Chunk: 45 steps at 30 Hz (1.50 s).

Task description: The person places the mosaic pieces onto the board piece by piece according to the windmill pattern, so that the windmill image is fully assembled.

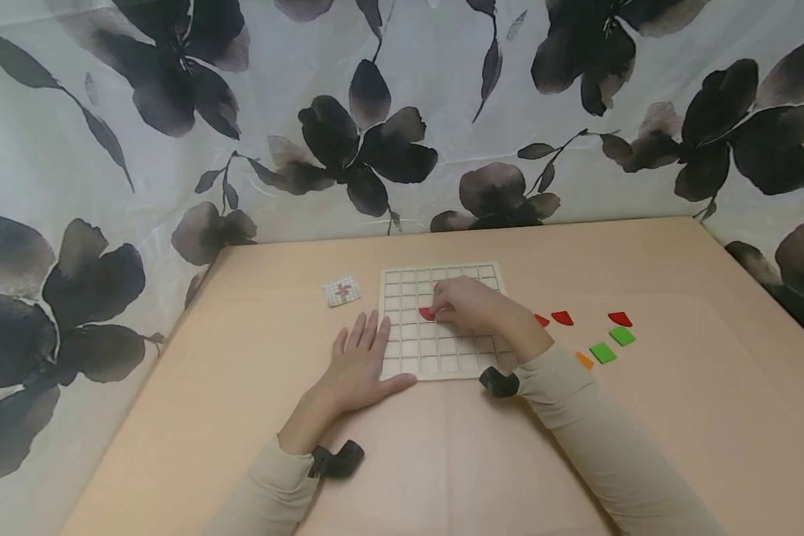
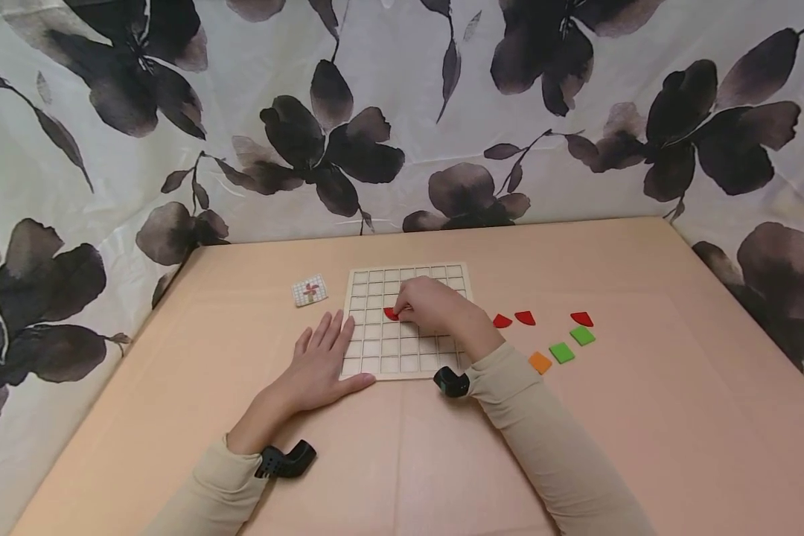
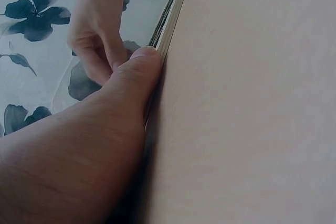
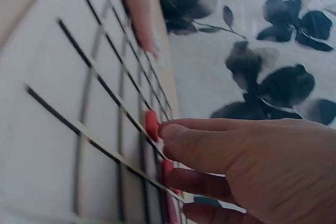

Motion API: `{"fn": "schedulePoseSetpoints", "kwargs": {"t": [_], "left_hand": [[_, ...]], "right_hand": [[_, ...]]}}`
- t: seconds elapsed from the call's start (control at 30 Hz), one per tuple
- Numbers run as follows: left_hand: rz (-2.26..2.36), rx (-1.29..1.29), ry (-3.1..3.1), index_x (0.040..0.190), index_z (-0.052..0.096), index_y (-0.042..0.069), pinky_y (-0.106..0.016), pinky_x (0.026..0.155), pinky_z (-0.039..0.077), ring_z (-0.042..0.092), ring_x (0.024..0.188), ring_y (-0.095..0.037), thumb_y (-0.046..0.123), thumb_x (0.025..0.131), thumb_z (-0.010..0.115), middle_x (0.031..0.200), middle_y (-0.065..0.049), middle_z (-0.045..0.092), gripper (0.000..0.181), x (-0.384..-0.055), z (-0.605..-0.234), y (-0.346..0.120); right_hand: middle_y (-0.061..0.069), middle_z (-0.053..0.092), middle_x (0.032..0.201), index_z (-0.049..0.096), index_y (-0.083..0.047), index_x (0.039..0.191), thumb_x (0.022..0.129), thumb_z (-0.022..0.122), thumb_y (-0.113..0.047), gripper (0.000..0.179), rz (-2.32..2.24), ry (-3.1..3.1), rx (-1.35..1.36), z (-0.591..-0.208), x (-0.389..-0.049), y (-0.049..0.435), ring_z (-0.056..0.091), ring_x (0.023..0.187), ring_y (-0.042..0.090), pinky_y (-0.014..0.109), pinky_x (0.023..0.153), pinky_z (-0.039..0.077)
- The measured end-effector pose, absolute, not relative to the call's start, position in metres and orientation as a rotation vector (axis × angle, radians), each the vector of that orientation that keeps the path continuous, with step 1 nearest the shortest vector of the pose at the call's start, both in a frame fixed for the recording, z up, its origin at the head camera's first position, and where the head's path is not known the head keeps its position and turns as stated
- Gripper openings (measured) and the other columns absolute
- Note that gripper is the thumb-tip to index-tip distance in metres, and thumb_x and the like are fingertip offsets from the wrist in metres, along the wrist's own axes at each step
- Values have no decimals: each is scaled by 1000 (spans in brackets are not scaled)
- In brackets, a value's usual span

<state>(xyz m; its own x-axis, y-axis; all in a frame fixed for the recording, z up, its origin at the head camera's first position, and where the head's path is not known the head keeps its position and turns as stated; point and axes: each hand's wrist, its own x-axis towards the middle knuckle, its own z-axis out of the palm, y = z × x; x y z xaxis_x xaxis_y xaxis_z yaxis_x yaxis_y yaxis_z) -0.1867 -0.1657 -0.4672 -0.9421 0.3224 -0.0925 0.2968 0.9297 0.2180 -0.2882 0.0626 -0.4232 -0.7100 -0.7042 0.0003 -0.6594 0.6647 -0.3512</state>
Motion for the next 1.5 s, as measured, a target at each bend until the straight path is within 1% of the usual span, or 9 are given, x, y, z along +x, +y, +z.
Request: {"fn": "schedulePoseSetpoints", "kwargs": {"t": [0.1,0.23,0.33,0.53,0.63,0.8,0.97,1.17,1.5], "left_hand": [[328,478,2981,154,8,9,-57,115,4,-1,148,-32,79,80,40,160,-15,2,106,-190,-466,-165],[328,488,2984,154,9,9,-57,115,5,0,148,-32,81,79,39,160,-15,3,107,-190,-470,-164],[323,476,2967,154,10,9,-57,115,6,-1,148,-33,82,79,38,160,-15,3,108,-186,-472,-164],[349,474,2982,153,12,8,-57,115,6,2,148,-33,78,80,44,160,-16,5,107,-182,-466,-167],[352,468,2983,153,13,8,-57,115,6,2,148,-34,78,80,45,160,-16,6,106,-181,-465,-168],[359,477,2981,153,14,8,-57,115,6,2,148,-33,78,80,44,160,-15,5,106,-181,-468,-170],[352,509,2971,153,12,8,-58,115,6,0,148,-34,80,80,41,160,-15,3,106,-185,-469,-174],[360,565,3010,153,14,7,-59,114,7,2,148,-35,78,81,43,160,-16,5,105,-202,-456,-178],[350,536,2985,153,13,7,-59,114,8,1,148,-35,79,80,41,160,-17,4,107,-189,-472,-177]], "right_hand": [[2,66,95,74,-13,104,88,67,-14,18,-510,2730,-997,-407,-296,81,56,86,18,35,85,48],[9,66,108,67,-10,119,90,65,-18,31,-587,2742,-691,-392,-300,115,58,95,24,41,89,49],[13,63,112,60,-8,127,91,63,-21,38,-640,2764,-525,-388,-296,141,57,99,27,42,88,50],[10,63,95,64,-7,113,91,62,-17,25,-615,2775,-437,-397,-277,175,54,80,22,30,68,49],[7,62,86,65,-5,106,88,67,-17,22,-567,2753,-489,-406,-268,183,53,73,19,28,64,46],[6,62,85,65,-8,103,82,74,-18,25,-495,2760,-450,-417,-258,184,53,76,20,32,70,49],[6,66,91,64,-10,102,82,74,-19,24,-440,2780,-409,-421,-259,179,56,81,21,38,77,52],[11,66,96,63,-10,103,83,74,-19,25,-489,2853,-346,-417,-270,174,57,87,26,42,81,53],[8,62,97,65,-10,103,83,73,-14,21,-600,2832,-380,-441,-260,175,55,88,24,37,79,54]]}}
